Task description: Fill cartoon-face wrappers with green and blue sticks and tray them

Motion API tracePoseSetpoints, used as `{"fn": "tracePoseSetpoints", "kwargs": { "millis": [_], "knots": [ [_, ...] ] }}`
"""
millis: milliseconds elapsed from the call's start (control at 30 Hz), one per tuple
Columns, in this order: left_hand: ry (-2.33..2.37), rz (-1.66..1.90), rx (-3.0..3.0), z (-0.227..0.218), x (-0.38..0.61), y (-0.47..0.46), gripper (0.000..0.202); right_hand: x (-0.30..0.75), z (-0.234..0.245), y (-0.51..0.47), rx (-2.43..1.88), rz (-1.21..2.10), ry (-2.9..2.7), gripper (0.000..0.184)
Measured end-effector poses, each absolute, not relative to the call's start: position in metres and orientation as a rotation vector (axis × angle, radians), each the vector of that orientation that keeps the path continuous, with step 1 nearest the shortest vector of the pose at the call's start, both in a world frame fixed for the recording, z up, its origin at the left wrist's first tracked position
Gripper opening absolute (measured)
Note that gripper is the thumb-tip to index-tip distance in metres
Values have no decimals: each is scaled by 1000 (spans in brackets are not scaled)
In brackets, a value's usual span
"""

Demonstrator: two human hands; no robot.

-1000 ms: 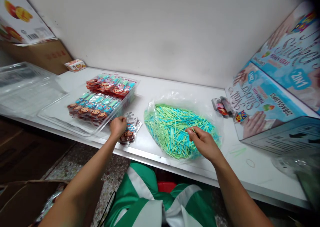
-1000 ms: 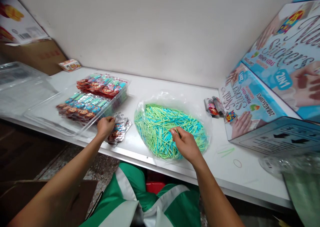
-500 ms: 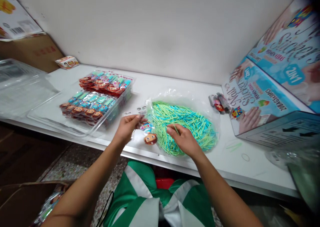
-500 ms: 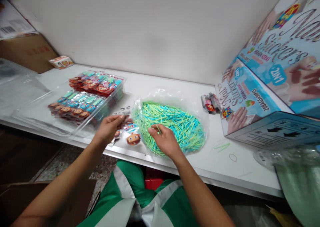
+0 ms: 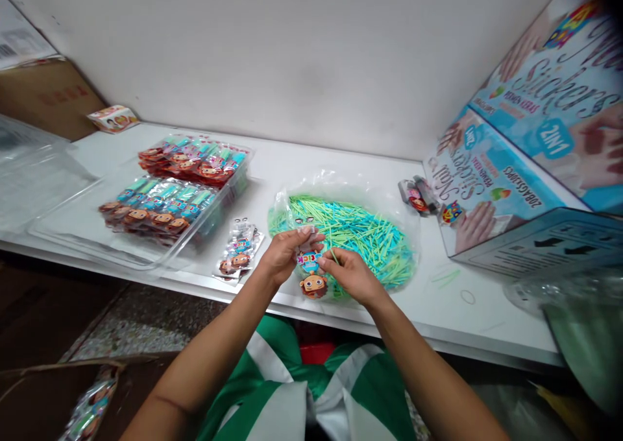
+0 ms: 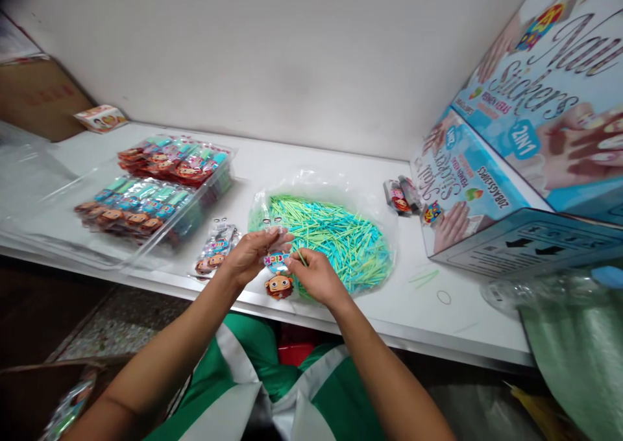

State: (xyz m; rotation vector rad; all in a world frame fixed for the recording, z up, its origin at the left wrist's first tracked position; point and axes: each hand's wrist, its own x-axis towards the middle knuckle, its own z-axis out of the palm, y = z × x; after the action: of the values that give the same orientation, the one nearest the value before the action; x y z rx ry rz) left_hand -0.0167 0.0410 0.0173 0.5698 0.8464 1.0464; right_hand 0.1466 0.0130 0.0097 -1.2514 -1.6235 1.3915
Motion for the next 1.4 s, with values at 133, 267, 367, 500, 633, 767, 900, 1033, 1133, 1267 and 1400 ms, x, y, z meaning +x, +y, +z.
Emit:
{"fn": "tracePoseSetpoints", "kwargs": {
  "millis": [133,267,367,500,633,767,900,1033,1133,1267,1400],
  "knots": [
    [880,1043,526,14,-10,42,20,151,7,13,-1278,1351,-1652,26],
    [894,1036,433,12,-6,44,13,153,7,12,-1266,1326,-1673,27],
    [843,1053,383,11,-4,46,12,155,11,11,-1261,1286,-1694,29],
    [775,1068,305,13,-4,47,6,168,13,18,-1329,1161,-1750,32],
    [791,1042,232,14,-8,50,2,193,2,37,-1547,787,-1932,25],
    [846,1051,259,11,-10,48,7,216,-10,54,-1868,364,-2267,24],
    [913,992,531,8,-3,31,13,226,-7,57,-1972,305,-2404,25],
    [864,785,1315,2,1,2,13,232,7,40,-1714,380,-2553,31],
    [783,563,1933,-8,-5,-18,12,233,11,16,-1396,466,-2806,43],
    [733,365,2402,-26,-15,-32,14,234,-1,-4,-1320,295,-3053,19],
    [772,347,2655,-30,-20,-26,13,241,-2,0,-1403,177,-2979,22]
  ]
}}
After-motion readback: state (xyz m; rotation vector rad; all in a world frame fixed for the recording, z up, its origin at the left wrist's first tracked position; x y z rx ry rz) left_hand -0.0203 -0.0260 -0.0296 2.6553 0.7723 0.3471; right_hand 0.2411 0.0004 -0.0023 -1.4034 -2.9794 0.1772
